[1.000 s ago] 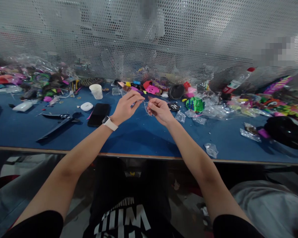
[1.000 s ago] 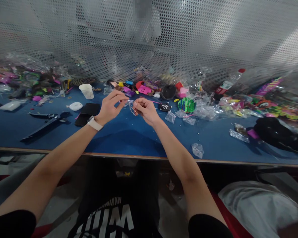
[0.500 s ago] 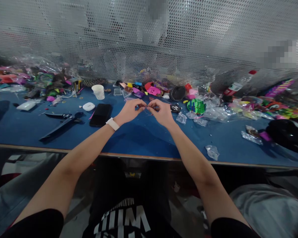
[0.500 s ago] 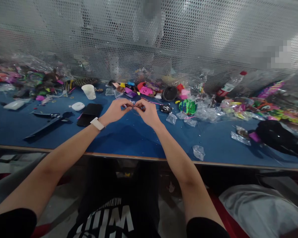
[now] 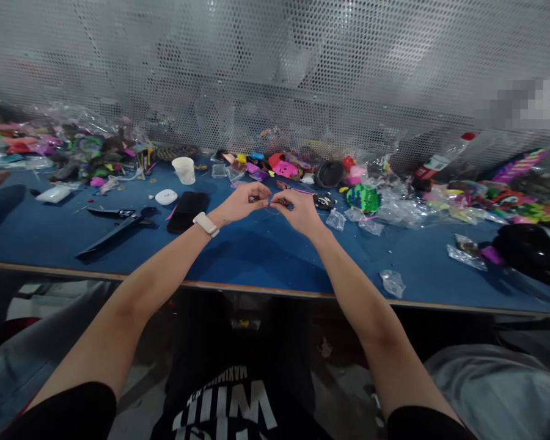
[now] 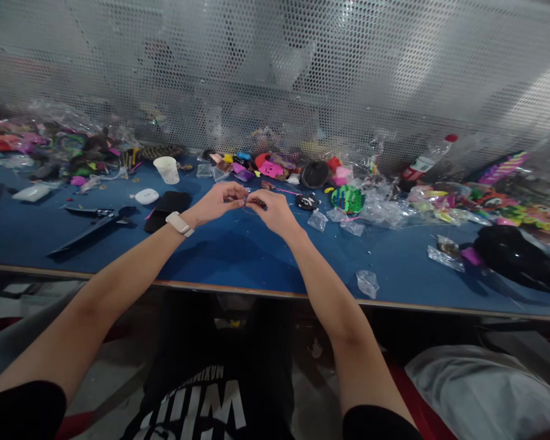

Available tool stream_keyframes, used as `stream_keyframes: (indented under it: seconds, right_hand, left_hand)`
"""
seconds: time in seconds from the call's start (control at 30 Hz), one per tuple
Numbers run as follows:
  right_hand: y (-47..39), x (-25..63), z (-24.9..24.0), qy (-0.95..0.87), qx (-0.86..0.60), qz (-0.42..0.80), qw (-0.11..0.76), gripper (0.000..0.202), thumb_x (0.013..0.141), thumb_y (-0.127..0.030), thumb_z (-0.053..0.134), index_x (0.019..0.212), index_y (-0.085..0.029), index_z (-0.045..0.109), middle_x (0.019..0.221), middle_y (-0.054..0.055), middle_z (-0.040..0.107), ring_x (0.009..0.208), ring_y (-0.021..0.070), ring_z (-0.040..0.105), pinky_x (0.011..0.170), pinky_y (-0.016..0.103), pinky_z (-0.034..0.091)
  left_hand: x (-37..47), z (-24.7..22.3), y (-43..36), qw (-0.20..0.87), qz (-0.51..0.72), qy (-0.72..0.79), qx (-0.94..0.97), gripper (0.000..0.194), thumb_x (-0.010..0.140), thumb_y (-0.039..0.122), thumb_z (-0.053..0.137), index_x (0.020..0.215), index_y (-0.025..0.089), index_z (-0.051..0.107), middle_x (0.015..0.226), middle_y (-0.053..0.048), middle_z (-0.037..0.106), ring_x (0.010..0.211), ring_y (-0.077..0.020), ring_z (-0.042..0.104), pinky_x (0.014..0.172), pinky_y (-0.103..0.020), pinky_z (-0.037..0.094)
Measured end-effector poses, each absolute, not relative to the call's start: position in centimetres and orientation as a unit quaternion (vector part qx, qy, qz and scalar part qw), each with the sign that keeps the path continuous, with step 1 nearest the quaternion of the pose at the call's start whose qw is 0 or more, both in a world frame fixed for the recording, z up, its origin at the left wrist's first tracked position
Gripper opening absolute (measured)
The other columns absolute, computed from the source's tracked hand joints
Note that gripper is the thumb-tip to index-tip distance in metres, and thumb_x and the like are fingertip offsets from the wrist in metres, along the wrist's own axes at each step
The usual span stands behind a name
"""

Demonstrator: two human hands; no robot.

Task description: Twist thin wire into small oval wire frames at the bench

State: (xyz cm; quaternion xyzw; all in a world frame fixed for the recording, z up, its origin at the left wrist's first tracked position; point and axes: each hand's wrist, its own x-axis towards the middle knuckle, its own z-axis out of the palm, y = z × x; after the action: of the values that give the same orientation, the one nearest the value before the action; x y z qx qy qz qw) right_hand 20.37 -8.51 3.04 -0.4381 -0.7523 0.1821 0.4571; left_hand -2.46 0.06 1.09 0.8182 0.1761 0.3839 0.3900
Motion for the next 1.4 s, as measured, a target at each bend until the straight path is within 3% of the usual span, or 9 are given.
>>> stream_keyframes:
  seconds: [0.23,0.87,1.03,1.17,1.4]
  right_hand:
    - [-8.3,20.5,2.6,-0.749,-0.436,0.197,0.458,0.028,0.102,-0.055,0.086,0.092,-0.029,0.081,0.096,0.006,0.08,0.088,0.027,0.067,0.092,0.046,0.056]
    - [-8.3,21.0,2.7,-0.775,-0.424,0.185,0.43,0.013,0.102,-0.039,0.086,0.092,-0.031,0.083,0.1,0.005,0.082,0.091,0.0267,0.069,0.095,0.046,0.057]
    - [-8.1,20.6,2.7,-0.738,-0.449,0.198,0.463,0.016,0.099,-0.039,0.089,0.091,-0.027,0.081,0.092,0.004,0.079,0.088,0.0254,0.067,0.092,0.043,0.055]
    - [-7.9,20.7,2.9,-0.732,-0.45,0.195,0.473,0.02,0.1,-0.044,0.088,0.093,-0.026,0.082,0.089,0.004,0.078,0.081,0.0233,0.066,0.086,0.041,0.052]
    - [-8.0,20.7,2.8,-0.756,-0.479,0.162,0.416,0.026,0.104,-0.047,0.083,0.096,-0.022,0.081,0.084,0.005,0.078,0.078,0.0223,0.066,0.079,0.038,0.051]
  left_hand:
    - [-2.7,1.2,0.1,0.356,0.363,0.176,0.843,0.017,0.104,0.036,0.076,0.113,0.02,0.077,0.111,-0.011,0.086,0.102,-0.024,0.082,0.095,-0.044,0.066]
    - [-2.1,-0.4,0.7,0.507,0.328,0.169,0.779,0.021,0.101,0.037,0.083,0.11,0.022,0.072,0.098,-0.009,0.082,0.091,-0.0207,0.079,0.083,-0.039,0.066]
    - [-1.9,0.4,-0.3,0.432,0.385,0.17,0.798,0.016,0.097,0.032,0.082,0.104,0.022,0.071,0.101,-0.008,0.081,0.094,-0.0206,0.077,0.088,-0.04,0.064]
    - [-1.9,1.0,-0.8,0.357,0.401,0.17,0.826,0.03,0.085,0.023,0.085,0.112,0.022,0.072,0.109,-0.009,0.082,0.096,-0.0221,0.076,0.09,-0.042,0.063]
    - [-2.2,1.0,-1.1,0.303,0.4,0.184,0.845,0.015,0.093,0.022,0.08,0.106,0.022,0.072,0.105,-0.007,0.082,0.097,-0.0232,0.076,0.093,-0.042,0.062]
